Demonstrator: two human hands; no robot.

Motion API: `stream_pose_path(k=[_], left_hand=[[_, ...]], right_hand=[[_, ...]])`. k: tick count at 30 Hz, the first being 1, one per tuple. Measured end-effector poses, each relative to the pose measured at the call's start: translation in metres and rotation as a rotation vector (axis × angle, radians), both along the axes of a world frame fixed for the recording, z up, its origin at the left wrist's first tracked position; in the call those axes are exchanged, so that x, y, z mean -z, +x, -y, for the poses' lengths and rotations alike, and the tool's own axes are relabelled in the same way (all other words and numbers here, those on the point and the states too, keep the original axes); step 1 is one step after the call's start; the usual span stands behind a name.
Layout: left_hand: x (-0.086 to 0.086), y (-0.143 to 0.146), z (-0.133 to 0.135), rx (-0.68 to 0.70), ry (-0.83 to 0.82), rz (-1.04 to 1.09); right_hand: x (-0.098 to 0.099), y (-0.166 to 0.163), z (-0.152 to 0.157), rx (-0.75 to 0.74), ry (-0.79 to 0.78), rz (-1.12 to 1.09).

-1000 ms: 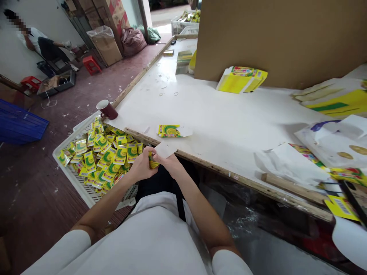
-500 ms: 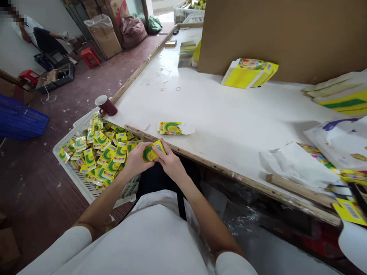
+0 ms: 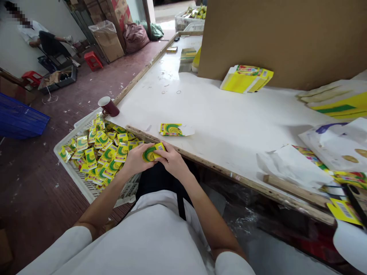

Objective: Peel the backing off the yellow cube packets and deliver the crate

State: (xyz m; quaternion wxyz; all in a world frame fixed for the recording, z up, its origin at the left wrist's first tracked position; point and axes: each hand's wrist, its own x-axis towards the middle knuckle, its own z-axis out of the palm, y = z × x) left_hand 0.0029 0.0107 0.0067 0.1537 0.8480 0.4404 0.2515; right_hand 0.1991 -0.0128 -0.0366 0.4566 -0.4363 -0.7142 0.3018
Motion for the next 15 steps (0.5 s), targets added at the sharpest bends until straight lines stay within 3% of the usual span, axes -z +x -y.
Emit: stream_pose_path(k=[4,11,15], left_hand=[[0.000,-0.002,0.001,0.027,-0.035,-0.002],[0.005,-0.003,-0.002,-0.035,-0.048,-0.028],[0.005,-0.005,-0.001,-0.066,-0.067,-0.046]], right_hand=[[-0.007,0.008,-0.002,-0.139,-0.035,0.040],[0.002,-0.010,-0.004,0.009,-0.047,-0.079],[0.002,-0.027,-0.010,0.012,-0.087,-0.116]])
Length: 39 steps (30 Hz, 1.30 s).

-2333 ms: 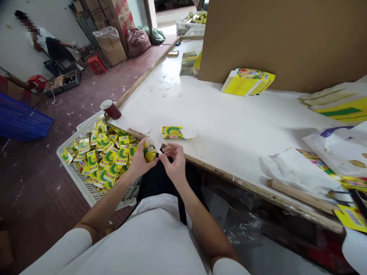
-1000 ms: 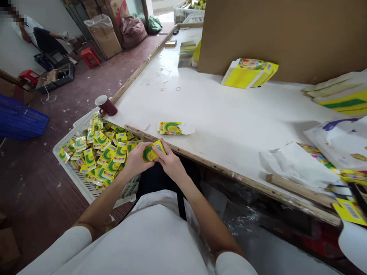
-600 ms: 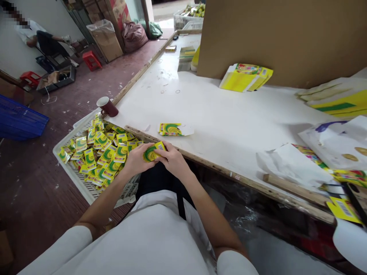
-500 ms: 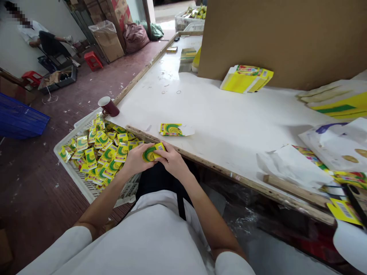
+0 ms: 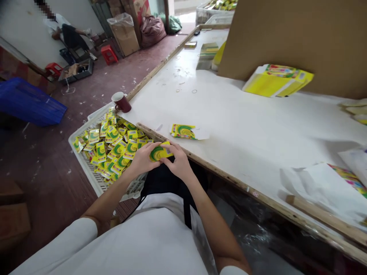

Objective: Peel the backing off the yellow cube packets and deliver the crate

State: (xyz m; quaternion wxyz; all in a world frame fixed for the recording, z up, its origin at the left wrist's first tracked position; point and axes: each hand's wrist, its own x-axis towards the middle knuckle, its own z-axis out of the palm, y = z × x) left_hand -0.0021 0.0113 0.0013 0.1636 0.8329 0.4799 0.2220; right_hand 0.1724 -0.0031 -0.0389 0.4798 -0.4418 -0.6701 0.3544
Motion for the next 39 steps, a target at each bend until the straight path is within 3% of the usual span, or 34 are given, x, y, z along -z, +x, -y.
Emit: stream_pose_path(k=[4,7,10,13,15,19,25,30,35,39], left_hand=[[0.000,-0.033,-0.001,-0.127,0.005,-0.036],[0.002,-0.091,0.001,-0.408,0.048,-0.157],[0.009,-0.149,0.006,-0.660,0.012,-0.325],[0.018,-0.166,0.007,-0.676,0.050,-0.275],[0.020,-0.152,0.005,-0.582,0.096,-0.165],[0.016,-0.090,-0.002,-0.327,0.071,0.093],[0.018,-0.012,-0.006,-0.035,-0.255,0.402],[0.024,0.014,-0.010,0.004,-0.493,0.595],[0.033,0.025,-0.016,-0.074,-0.608,0.893],[0.028,0.042,-0.020,-0.104,-0.593,1.357]], right_hand=[[0.002,0.004,-0.018,-0.094,-0.043,0.045],[0.018,0.029,-0.043,0.121,-0.022,0.172],[0.037,0.055,-0.067,0.369,-0.100,0.411],[0.046,0.065,-0.079,0.339,-0.151,0.594],[0.047,0.063,-0.082,0.312,-0.147,0.644],[0.045,0.058,-0.082,0.386,-0.146,0.635],[0.045,0.058,-0.078,0.431,-0.139,0.569],[0.044,0.059,-0.079,0.468,-0.165,0.466],[0.025,0.056,-0.070,0.499,-0.235,-0.022],[0.000,0.024,-0.038,0.241,-0.210,-0.292]])
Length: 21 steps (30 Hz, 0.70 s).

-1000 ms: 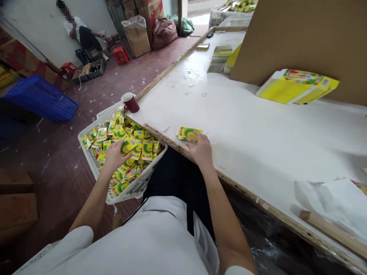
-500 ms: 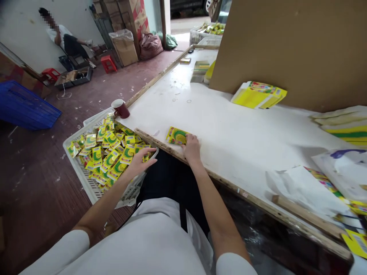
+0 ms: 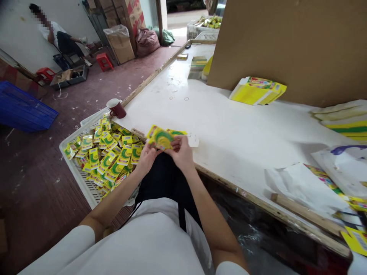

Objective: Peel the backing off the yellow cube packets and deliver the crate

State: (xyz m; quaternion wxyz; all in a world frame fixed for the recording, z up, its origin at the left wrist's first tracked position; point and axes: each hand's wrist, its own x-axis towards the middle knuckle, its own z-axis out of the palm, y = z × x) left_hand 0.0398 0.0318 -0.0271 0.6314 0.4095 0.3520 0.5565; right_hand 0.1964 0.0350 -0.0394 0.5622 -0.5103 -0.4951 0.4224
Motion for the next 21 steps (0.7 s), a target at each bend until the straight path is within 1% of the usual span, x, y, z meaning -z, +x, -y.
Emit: stream_pose_path(k=[2,3,6,8,9,12,13,15,18,19,21], left_hand=[[-0.011,0.009,-0.001,-0.070,-0.001,0.180],[-0.018,0.012,-0.001,-0.096,-0.005,0.241],[-0.037,0.014,0.000,-0.160,-0.030,0.352],[-0.044,0.012,0.000,-0.203,-0.040,0.390],[-0.045,0.011,0.000,-0.227,-0.047,0.402],[-0.040,0.005,0.000,-0.294,-0.069,0.387],[-0.036,0.003,0.001,-0.291,-0.068,0.356],[-0.029,-0.002,0.002,-0.221,-0.026,0.259],[-0.021,-0.009,0.004,-0.058,0.034,0.118],[-0.019,-0.010,0.005,-0.039,0.027,0.099],[-0.016,-0.011,0.005,-0.058,-0.016,0.090]], right_hand=[[-0.009,-0.022,0.019,-0.145,0.014,-0.093],[-0.013,-0.031,0.027,-0.181,0.024,-0.134],[-0.021,-0.052,0.048,-0.218,0.067,-0.183],[-0.025,-0.059,0.057,-0.262,0.075,-0.155],[-0.026,-0.061,0.058,-0.288,0.068,-0.150],[-0.025,-0.062,0.056,-0.325,0.014,-0.200],[-0.024,-0.061,0.053,-0.314,-0.009,-0.222],[-0.023,-0.053,0.046,-0.262,-0.048,-0.256],[-0.025,-0.039,0.039,-0.221,-0.068,-0.335],[-0.026,-0.035,0.037,-0.233,-0.073,-0.381],[-0.027,-0.031,0.036,-0.268,-0.104,-0.490]])
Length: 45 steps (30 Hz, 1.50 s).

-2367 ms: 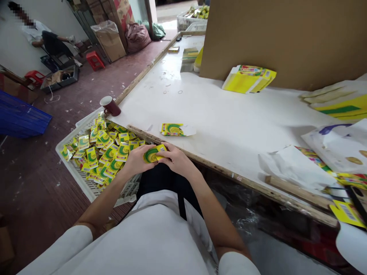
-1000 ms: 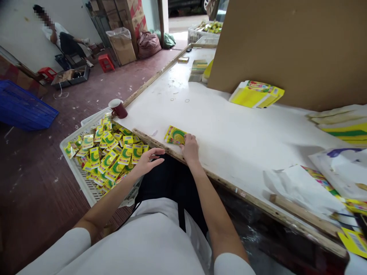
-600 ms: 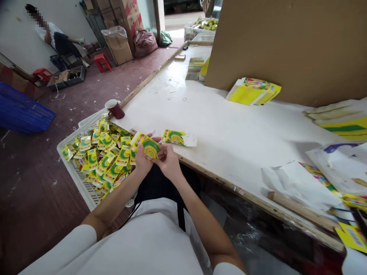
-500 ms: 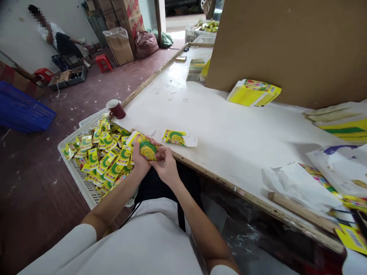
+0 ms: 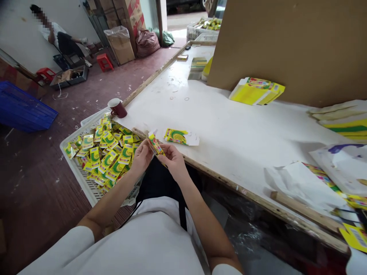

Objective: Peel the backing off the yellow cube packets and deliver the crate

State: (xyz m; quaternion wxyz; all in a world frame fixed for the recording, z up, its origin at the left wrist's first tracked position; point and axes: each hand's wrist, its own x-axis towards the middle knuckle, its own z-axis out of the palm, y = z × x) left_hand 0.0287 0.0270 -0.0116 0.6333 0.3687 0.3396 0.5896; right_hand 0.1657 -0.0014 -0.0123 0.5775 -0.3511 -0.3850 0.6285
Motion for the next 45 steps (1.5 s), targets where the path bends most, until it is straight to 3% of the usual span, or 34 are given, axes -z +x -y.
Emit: stream_pose_path(k=[6,11,15,20,24,26,30,34,36,41,43,45], left_hand=[[0.003,0.005,-0.003,-0.048,-0.058,-0.042],[0.006,0.006,-0.002,-0.142,-0.025,-0.100],[0.006,0.003,0.000,-0.100,0.007,-0.116],[-0.017,-0.020,-0.002,-0.016,0.062,-0.186],[-0.048,-0.059,-0.011,0.409,0.116,-0.414],[-0.056,-0.070,-0.013,0.539,0.147,-0.585],[-0.046,-0.052,-0.004,0.431,0.203,-1.012],[-0.025,-0.016,0.011,0.095,0.194,-1.139],[-0.020,-0.009,0.014,-0.015,0.210,-1.147],[-0.016,-0.018,0.013,0.037,0.314,-1.173],[-0.013,-0.023,0.015,0.102,0.436,-1.165],[-0.010,-0.024,0.019,0.145,0.570,-1.119]], right_hand=[[0.001,-0.003,0.000,-0.013,-0.148,-0.167],[0.005,-0.006,-0.002,0.058,-0.119,-0.144],[0.011,-0.002,-0.003,0.121,-0.053,0.011],[0.009,0.018,0.000,0.133,0.156,0.407],[-0.005,0.040,0.002,0.179,0.469,0.801],[-0.012,0.045,0.002,0.152,0.598,0.956],[-0.015,0.032,0.005,0.148,0.712,1.053],[-0.001,0.005,0.013,0.492,0.492,0.873],[0.006,-0.005,0.018,0.557,0.369,0.716],[0.004,0.001,0.017,0.399,0.182,0.360],[-0.001,0.012,0.009,0.334,0.078,0.287],[-0.004,0.018,0.002,0.177,-0.060,0.173]])
